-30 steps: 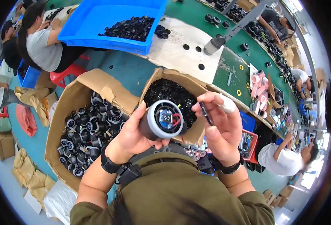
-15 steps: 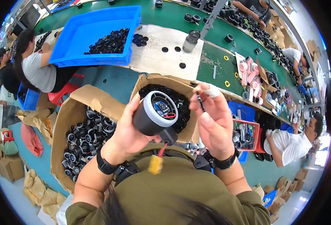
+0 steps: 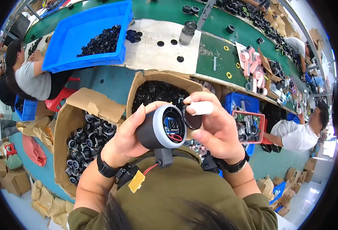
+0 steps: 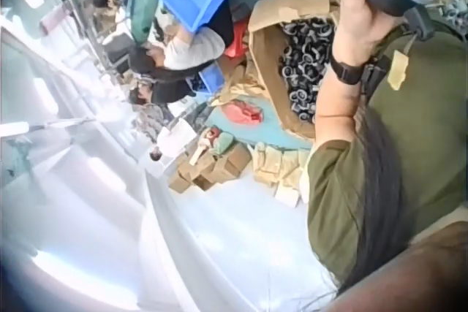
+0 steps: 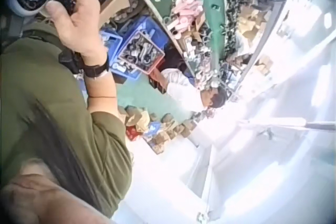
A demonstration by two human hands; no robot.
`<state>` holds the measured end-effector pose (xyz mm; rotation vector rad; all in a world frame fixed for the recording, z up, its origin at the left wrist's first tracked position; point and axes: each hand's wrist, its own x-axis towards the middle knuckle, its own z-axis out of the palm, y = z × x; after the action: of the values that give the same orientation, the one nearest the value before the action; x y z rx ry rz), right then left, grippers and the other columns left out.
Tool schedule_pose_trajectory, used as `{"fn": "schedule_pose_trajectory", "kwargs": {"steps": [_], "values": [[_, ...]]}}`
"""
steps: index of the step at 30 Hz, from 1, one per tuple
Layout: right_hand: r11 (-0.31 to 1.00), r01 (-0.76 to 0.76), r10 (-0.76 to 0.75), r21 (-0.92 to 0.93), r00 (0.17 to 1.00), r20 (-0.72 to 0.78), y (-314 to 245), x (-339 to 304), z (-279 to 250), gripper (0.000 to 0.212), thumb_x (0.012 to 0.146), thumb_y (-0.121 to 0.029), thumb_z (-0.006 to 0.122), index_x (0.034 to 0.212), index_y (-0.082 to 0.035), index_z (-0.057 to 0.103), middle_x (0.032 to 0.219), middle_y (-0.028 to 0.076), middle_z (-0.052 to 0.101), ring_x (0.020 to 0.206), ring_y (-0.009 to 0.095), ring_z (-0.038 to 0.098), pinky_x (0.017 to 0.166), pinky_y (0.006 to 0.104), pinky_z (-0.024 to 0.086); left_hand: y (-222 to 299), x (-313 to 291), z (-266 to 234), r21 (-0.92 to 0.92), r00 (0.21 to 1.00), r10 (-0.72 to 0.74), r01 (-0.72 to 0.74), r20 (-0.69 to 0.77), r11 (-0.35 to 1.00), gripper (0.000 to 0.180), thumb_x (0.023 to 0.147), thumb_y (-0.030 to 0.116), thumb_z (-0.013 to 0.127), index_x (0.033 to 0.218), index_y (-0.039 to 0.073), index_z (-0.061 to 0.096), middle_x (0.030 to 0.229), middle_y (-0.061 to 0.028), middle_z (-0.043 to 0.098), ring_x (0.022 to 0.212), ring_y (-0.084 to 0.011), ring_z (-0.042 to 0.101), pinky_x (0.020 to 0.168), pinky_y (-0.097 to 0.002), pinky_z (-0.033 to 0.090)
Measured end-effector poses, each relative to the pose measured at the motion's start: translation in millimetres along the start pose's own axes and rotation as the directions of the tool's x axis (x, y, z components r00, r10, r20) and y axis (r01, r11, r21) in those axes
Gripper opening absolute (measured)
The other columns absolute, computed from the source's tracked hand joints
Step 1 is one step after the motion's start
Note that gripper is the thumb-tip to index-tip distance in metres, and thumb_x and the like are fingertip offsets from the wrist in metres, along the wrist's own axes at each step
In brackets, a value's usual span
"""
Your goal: Assembling electronic gauges by inserting internal circuitry components and attaching protective back covers.
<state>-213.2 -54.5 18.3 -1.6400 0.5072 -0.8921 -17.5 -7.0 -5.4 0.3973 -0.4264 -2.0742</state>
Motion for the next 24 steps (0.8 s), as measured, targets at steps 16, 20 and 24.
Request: {"fn": "schedule_pose_trajectory", "kwargs": {"steps": [16, 20, 24], "values": [[0.987, -0.119, 0.093, -0.11, 0.973, -0.212, -30.9, 3.1, -1.7, 0.04, 0.065, -0.014, 0.07, 0.101, -0.004, 0.058, 0.102, 0.011, 0.056, 0.096, 0.026, 0.053, 0.08, 0.0343, 0.043, 3.5, 0.2, -7.3, -0.152, 1.0, 0.017, -0.014, 0.019, 0.988, 0.048, 0.089, 0.043, 0.038, 0.115, 0.003, 0.04, 0.108, -0.0113, 0.052, 0.097, -0.0194, 0.054, 0.083, -0.0347, 0.045], [0.988, 0.05, -0.056, -0.145, 0.998, -0.039, -32.5, -4.9, 11.0, 0.045, 0.068, -0.029, 0.071, 0.102, -0.003, 0.058, 0.102, 0.011, 0.058, 0.097, 0.027, 0.053, 0.084, 0.0361, 0.043, -1.2, 2.7, -11.7, -0.084, 0.995, 0.082, -0.086, -0.051, 0.993, 0.048, 0.087, 0.043, 0.04, 0.115, 0.003, 0.041, 0.107, -0.0116, 0.053, 0.097, -0.0199, 0.054, 0.083, -0.0348, 0.045], [0.963, 0.158, -0.145, -0.218, 0.987, 0.076, -29.7, -5.2, 10.9, 0.049, 0.067, -0.022, 0.073, 0.107, -0.002, 0.052, 0.104, 0.012, 0.055, 0.1, 0.028, 0.051, 0.084, 0.0375, 0.043, -2.5, 6.8, -13.4, 0.018, 0.993, 0.118, -0.118, -0.015, 0.993, 0.051, 0.085, 0.044, 0.044, 0.114, 0.003, 0.041, 0.106, -0.0116, 0.053, 0.096, -0.0193, 0.054, 0.082, -0.0338, 0.045]]}}
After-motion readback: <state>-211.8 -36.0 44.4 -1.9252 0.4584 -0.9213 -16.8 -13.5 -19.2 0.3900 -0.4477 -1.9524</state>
